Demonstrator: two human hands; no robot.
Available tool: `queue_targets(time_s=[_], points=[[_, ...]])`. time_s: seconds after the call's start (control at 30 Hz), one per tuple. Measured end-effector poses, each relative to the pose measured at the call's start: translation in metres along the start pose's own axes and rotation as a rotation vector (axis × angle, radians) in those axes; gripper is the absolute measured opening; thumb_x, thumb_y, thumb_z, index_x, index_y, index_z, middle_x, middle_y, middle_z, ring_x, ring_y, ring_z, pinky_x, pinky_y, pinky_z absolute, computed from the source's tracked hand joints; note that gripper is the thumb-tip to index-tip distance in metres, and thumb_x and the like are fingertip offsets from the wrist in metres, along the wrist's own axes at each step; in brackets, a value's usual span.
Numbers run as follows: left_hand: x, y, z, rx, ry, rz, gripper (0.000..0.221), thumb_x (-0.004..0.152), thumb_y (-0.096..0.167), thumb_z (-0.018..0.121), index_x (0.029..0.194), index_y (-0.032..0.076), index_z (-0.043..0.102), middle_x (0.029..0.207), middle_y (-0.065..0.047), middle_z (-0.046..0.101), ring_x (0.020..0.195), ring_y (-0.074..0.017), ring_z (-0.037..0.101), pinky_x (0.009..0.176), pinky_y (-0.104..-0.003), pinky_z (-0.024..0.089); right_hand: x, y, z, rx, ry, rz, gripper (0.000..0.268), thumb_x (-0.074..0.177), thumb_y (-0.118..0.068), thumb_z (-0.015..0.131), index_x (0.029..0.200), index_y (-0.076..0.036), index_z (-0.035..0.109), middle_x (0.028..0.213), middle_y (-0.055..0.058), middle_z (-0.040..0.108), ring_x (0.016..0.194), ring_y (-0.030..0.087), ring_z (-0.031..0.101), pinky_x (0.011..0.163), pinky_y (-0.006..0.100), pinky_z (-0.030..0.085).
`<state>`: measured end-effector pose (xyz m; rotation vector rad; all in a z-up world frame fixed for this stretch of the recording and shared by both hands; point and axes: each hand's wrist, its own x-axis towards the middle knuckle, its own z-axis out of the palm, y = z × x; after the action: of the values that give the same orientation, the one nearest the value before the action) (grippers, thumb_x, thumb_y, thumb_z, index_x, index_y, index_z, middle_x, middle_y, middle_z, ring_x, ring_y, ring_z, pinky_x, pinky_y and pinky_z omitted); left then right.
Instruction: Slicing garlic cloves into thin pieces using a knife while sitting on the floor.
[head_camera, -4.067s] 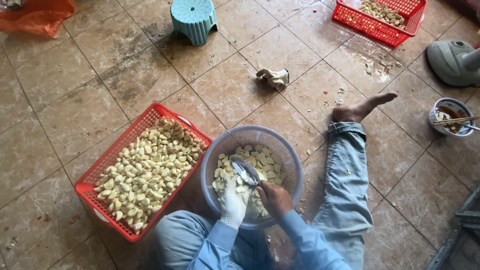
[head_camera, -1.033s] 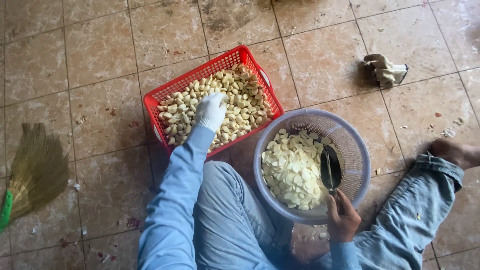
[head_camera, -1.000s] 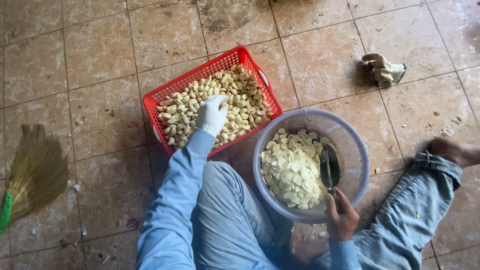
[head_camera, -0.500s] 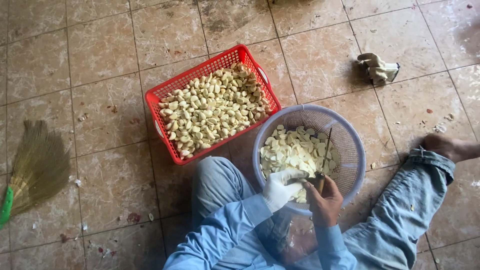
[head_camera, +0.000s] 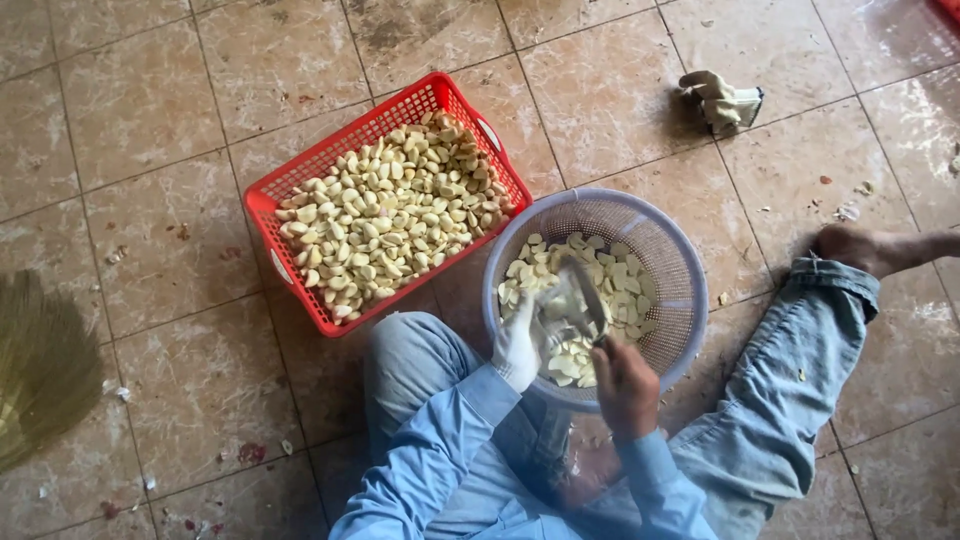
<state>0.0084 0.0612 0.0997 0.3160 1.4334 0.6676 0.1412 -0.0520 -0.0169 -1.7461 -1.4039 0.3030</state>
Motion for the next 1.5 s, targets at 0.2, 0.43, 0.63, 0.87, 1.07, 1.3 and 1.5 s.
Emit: queue_targets(time_s=[0.2, 0.43, 0.63, 0.87, 1.07, 1.3, 1.5], points=[[0.023, -0.023, 0.01, -0.003, 0.152, -0.068, 0.083, 0.088, 0.077, 0.055, 0.133, 0.009, 0.069, 0.139, -0.017, 0.066, 0.134, -0.033, 0.059, 0.116, -0.039, 0.041, -0.012, -0.008, 0.002, -0.302, -0.016, -0.172, 0.029, 0.091, -0.034, 0.076, 0.114, -0.017, 0.078, 0.076, 0.009, 0.069, 0.056, 0.033, 0.068, 0.05, 0.042, 0.057], [0.102, -0.089, -0.024, -0.609, -0.111, -0.036, 0.051, 0.108, 0.038, 0.051, 0.14, -0.002, 0.058, 0.133, -0.031, 0.063, 0.119, -0.0455, 0.066, 0.091, -0.045, 0.06, -0.019, 0.015, 0.017, -0.138, -0.056, -0.055, 0.025, 0.087, -0.029, 0.08, 0.107, -0.014, 0.08, 0.078, 0.015, 0.075, 0.066, 0.037, 0.073, 0.054, 0.045, 0.058], [0.104, -0.108, -0.036, 0.767, -0.07, 0.851, 0.056, 0.077, 0.013, 0.078, 0.131, 0.011, 0.062, 0.07, -0.006, 0.07, 0.061, -0.0219, 0.066, 0.059, -0.035, 0.054, -0.004, 0.032, 0.017, -0.281, -0.067, 0.0, 0.027, 0.094, -0.036, 0.075, 0.112, -0.016, 0.079, 0.079, 0.016, 0.074, 0.067, 0.038, 0.073, 0.057, 0.048, 0.058], [0.105, -0.096, -0.028, 0.35, 0.028, 0.444, 0.056, 0.084, 0.024, 0.071, 0.135, 0.005, 0.058, 0.126, -0.023, 0.068, 0.11, -0.0325, 0.069, 0.092, -0.038, 0.06, -0.007, 0.029, 0.014, -0.264, -0.124, 0.002, 0.028, 0.091, -0.036, 0.075, 0.111, -0.017, 0.079, 0.079, 0.015, 0.075, 0.065, 0.037, 0.073, 0.055, 0.048, 0.059], [0.113, -0.087, -0.027, 0.25, -0.149, 0.414, 0.055, 0.093, 0.025, 0.056, 0.143, 0.002, 0.051, 0.123, -0.018, 0.066, 0.105, -0.0284, 0.067, 0.09, -0.037, 0.056, -0.008, 0.013, 0.008, -0.206, -0.111, 0.007, 0.028, 0.09, -0.035, 0.076, 0.111, -0.016, 0.08, 0.078, 0.016, 0.075, 0.065, 0.038, 0.074, 0.055, 0.048, 0.059], [0.09, -0.083, -0.01, 1.012, 0.01, 0.433, 0.068, 0.086, 0.046, 0.078, 0.147, 0.038, 0.051, 0.118, -0.007, 0.077, 0.117, -0.0252, 0.07, 0.108, -0.042, 0.053, 0.026, 0.021, -0.001, -0.243, -0.055, 0.024, 0.026, 0.093, -0.032, 0.075, 0.11, -0.013, 0.079, 0.078, 0.016, 0.075, 0.065, 0.038, 0.073, 0.055, 0.048, 0.058], [0.137, -0.103, -0.026, -0.592, -0.509, -0.006, 0.048, 0.11, 0.039, 0.041, 0.144, 0.008, 0.053, 0.129, -0.012, 0.064, 0.112, -0.0216, 0.065, 0.095, -0.034, 0.057, -0.012, 0.031, 0.01, -0.21, -0.107, 0.0, 0.024, 0.087, -0.031, 0.08, 0.105, -0.015, 0.081, 0.077, 0.014, 0.075, 0.065, 0.035, 0.074, 0.053, 0.045, 0.059]])
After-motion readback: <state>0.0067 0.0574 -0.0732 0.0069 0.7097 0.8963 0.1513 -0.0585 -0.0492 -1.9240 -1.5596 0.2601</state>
